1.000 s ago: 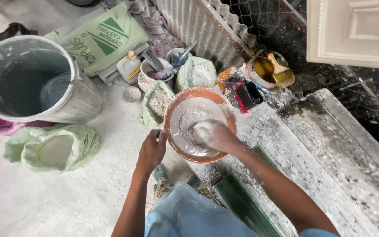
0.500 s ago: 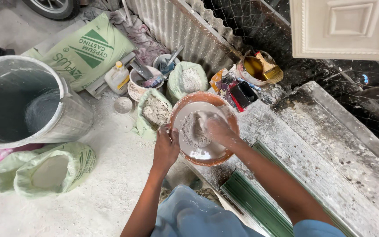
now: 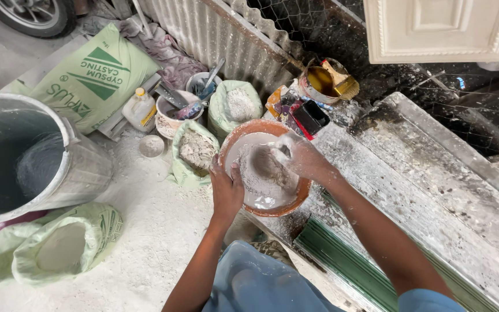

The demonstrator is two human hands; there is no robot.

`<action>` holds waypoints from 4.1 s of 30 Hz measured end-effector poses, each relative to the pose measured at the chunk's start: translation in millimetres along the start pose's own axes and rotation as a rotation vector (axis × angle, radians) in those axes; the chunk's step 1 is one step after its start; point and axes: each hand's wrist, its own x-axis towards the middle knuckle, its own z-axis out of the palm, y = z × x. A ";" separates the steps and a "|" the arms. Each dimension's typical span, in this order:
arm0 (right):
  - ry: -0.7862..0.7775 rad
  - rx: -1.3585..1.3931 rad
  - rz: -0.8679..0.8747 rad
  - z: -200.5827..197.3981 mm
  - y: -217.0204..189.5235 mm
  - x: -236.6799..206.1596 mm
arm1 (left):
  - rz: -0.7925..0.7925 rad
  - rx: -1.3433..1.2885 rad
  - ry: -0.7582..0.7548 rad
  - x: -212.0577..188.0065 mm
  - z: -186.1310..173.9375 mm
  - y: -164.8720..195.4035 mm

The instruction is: The person opens a bag of gypsum casting powder with a knife, scoops powder by hand into a terracotta bowl, and adds water from a large bucket. They then knead and mix the powder and water by hand in the bowl, working the mixture into a slurry.

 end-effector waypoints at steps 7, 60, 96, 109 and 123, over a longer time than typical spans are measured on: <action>-0.090 0.088 0.116 11.1 -2.7 -6.3 | 0.042 -0.022 0.095 1.6 8.9 5.2; 0.137 -0.056 -0.233 0.6 14.3 -3.3 | -0.004 0.122 0.236 8.3 3.4 -20.6; 0.453 0.284 -0.333 69.9 96.7 46.7 | 0.074 0.114 0.487 -18.0 20.2 -41.0; 0.445 0.336 -0.304 66.2 88.5 34.0 | 0.080 0.139 0.441 -16.7 17.6 -41.2; 0.484 0.238 -0.237 63.9 82.3 26.7 | 0.129 0.191 0.386 -11.9 19.9 -58.9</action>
